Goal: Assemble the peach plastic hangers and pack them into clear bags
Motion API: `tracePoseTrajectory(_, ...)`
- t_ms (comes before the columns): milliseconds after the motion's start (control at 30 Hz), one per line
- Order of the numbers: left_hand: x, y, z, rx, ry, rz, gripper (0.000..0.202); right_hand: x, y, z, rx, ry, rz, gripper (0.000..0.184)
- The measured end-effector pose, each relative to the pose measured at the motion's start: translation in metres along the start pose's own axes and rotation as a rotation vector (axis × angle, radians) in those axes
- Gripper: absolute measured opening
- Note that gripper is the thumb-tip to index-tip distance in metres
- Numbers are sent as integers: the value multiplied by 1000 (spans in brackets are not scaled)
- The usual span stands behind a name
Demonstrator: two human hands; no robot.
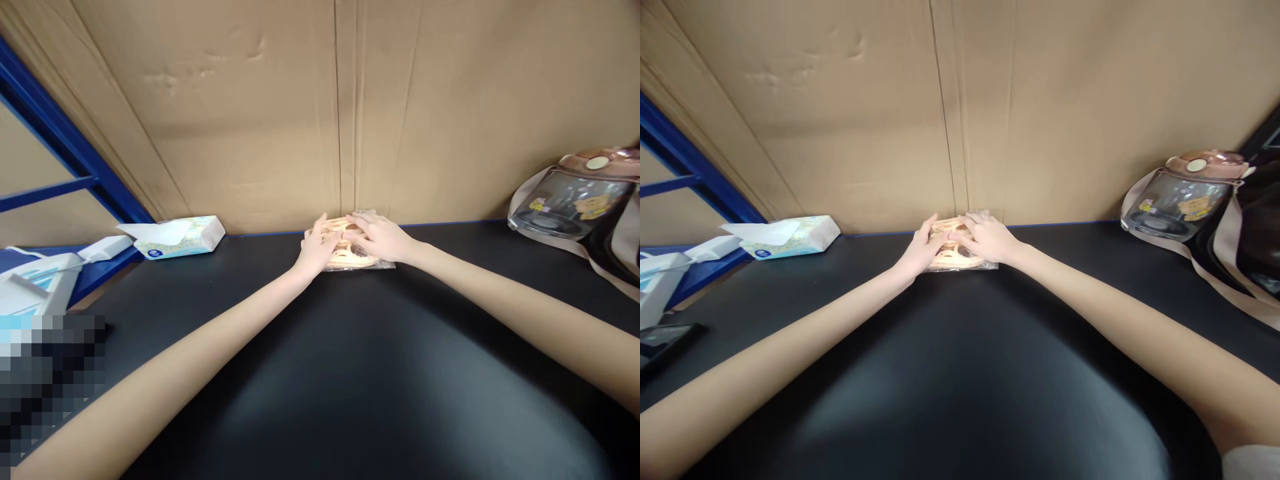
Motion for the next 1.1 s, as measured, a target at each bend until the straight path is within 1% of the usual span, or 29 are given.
tracePoseTrajectory(67, -1, -3, 0, -93, 23, 28, 47, 1, -2, -3, 5, 3, 11, 71)
tracePoseTrajectory(200, -3, -5, -5, -238, 18, 98, 49, 0, -6, -4, 14, 19, 58, 74)
tracePoseTrajectory(300, 0, -3, -17, -297, -26, 157, 48, -5, -4, -3, 28, 22, 106, 72)
tracePoseTrajectory(367, 11, 3, -28, -321, -49, 152, 54, -7, 3, -1, 36, 12, 135, 71)
tracePoseTrajectory(433, 32, 9, -45, -332, -99, 121, 63, -5, 20, 7, 38, 16, 133, 71)
tracePoseTrajectory(467, 47, 11, -56, -331, -160, 114, 65, -2, 32, 15, 39, 31, 115, 70)
tracePoseTrajectory(533, 85, 9, -83, -320, -356, 126, 61, 12, 61, 44, 51, 137, 10, 67)
tracePoseTrajectory(567, 103, 4, -89, -336, -420, 156, 59, 23, 74, 60, 61, 179, -43, 63)
tracePoseTrajectory(600, 120, -2, -90, -373, -452, 205, 59, 36, 84, 75, 67, 213, -94, 59)
tracePoseTrajectory(633, 134, -9, -88, -407, -464, 256, 59, 51, 88, 90, 67, 252, -121, 53)
tracePoseTrajectory(667, 144, -16, -82, -438, -458, 300, 59, 67, 88, 102, 51, 267, -127, 47)
tracePoseTrajectory(733, 158, -27, -67, -492, -443, 372, 58, 95, 71, 115, 0, 255, -56, 43)
tracePoseTrajectory(833, 165, -38, -49, -555, -436, 465, 60, 124, 34, 110, -20, 171, 71, 49)
tracePoseTrajectory(900, 165, -41, -44, -599, -449, 505, 63, 132, 15, 100, -48, 120, 158, 58)
tracePoseTrajectory(967, 165, -40, -44, -644, -482, 513, 65, 134, 5, 91, -61, 100, 230, 67)
tracePoseTrajectory(1033, 164, -37, -47, -665, -517, 503, 65, 134, 3, 88, -69, 99, 268, 70)
tracePoseTrajectory(1100, 164, -34, -50, -654, -546, 493, 62, 135, 6, 89, -79, 106, 278, 68)
Point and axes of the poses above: each hand's wrist, its own x-axis away from the middle knuckle, its own y-axis out of the back of the hand, z = x × y, the point moved 10 cm from there along -x, towards the middle knuckle, and after that the axes turned 2 degrees about y, right-handed, at the moved point
